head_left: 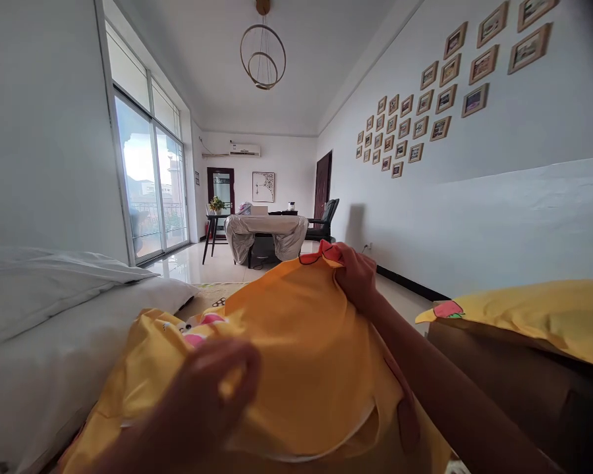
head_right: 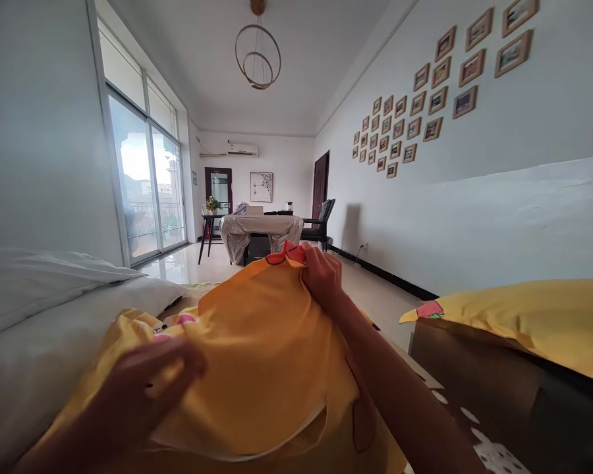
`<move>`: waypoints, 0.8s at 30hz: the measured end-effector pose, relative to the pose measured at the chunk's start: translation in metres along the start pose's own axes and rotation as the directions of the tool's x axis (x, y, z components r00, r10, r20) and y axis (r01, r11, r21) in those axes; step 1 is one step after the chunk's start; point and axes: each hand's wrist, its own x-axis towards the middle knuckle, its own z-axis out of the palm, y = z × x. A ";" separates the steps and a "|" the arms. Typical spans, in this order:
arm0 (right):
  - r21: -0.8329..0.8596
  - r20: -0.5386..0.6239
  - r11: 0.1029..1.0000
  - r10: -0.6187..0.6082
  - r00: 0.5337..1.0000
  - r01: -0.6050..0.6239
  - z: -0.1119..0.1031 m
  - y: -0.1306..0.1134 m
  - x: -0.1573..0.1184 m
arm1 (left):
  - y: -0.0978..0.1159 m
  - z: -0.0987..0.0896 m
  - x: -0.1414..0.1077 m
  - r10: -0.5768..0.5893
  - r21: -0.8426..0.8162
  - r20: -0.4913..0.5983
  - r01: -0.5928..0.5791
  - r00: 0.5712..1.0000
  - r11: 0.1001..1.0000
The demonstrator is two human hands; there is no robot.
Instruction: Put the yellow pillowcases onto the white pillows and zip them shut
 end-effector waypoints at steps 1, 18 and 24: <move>-0.011 -0.076 0.998 -0.054 0.996 0.054 -0.005 -0.003 0.005 | -0.006 -0.012 0.016 -0.003 0.027 -0.039 0.004 0.999 1.000; 0.066 -0.156 0.964 0.264 0.952 -0.256 -0.070 -0.004 0.043 | -0.094 -0.069 0.028 -0.167 0.342 0.221 0.084 0.961 0.936; 0.065 -0.021 0.944 0.324 0.946 -0.322 -0.074 0.001 0.055 | -0.090 -0.074 -0.003 -0.099 0.585 0.004 0.078 0.995 0.807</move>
